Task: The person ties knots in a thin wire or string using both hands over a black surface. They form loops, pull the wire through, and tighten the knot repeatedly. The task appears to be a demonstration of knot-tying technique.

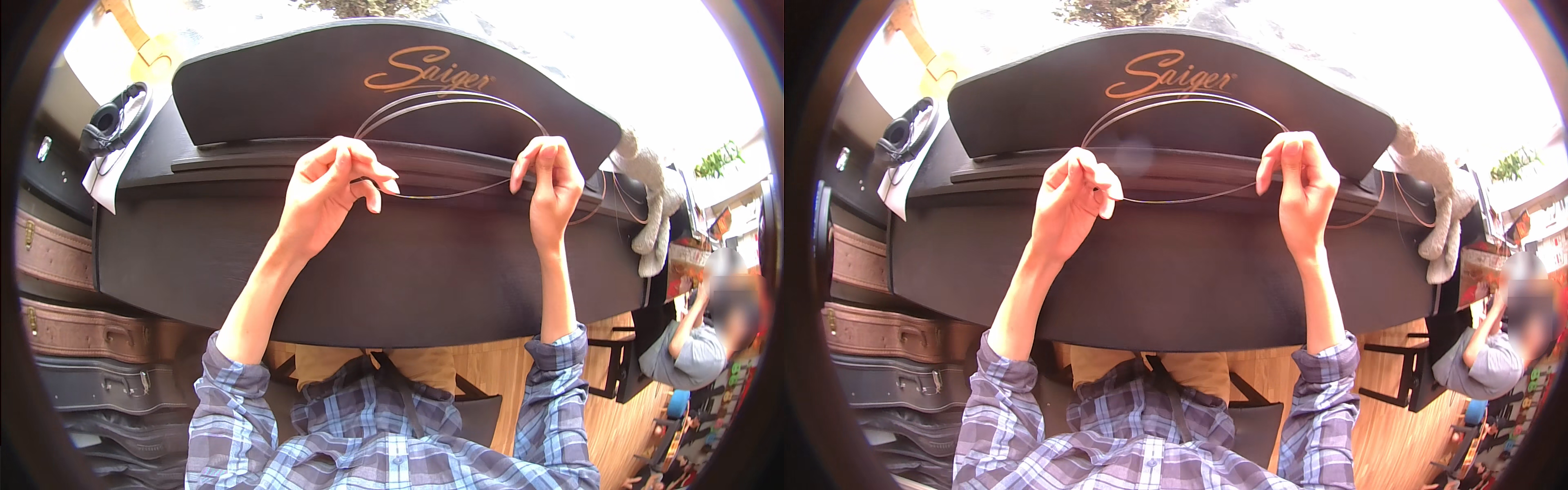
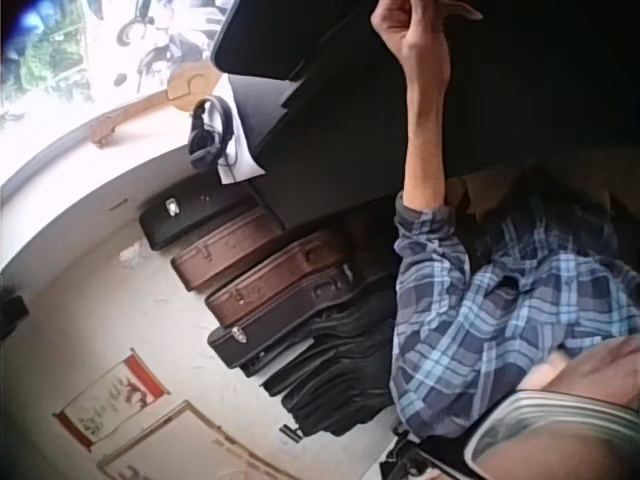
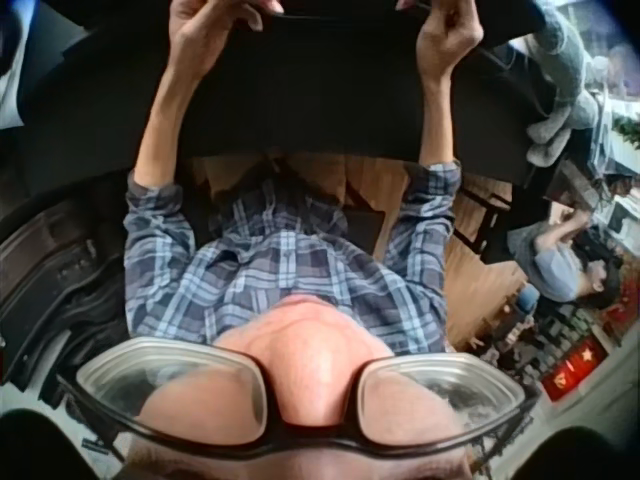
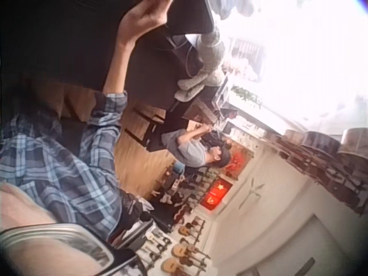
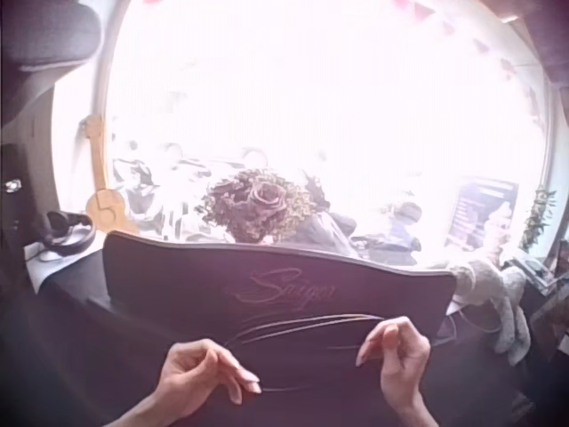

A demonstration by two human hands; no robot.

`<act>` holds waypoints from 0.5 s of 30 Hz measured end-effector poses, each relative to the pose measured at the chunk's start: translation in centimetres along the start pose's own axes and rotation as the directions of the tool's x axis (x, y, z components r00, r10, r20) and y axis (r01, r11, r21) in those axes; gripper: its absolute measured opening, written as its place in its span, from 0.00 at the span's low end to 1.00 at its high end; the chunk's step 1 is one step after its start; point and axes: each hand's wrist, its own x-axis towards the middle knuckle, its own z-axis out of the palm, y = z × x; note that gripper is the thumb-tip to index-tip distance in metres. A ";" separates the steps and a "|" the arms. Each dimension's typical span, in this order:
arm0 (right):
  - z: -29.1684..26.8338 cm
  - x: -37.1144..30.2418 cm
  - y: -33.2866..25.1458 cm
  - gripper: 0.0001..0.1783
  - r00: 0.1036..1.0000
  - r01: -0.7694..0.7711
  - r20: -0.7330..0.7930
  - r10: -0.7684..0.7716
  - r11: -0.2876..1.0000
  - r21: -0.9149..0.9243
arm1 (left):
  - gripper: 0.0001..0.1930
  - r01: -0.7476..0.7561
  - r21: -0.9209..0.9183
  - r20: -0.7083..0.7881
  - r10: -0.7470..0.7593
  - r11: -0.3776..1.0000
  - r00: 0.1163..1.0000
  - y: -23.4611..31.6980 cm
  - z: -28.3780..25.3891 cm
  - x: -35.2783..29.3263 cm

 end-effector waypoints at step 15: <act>-2.9 -0.3 3.1 0.18 0.927 0.201 -0.254 -0.277 0.936 -0.288 | 0.14 -0.075 0.797 -0.263 0.456 0.599 0.850 -0.2 0.7 -0.2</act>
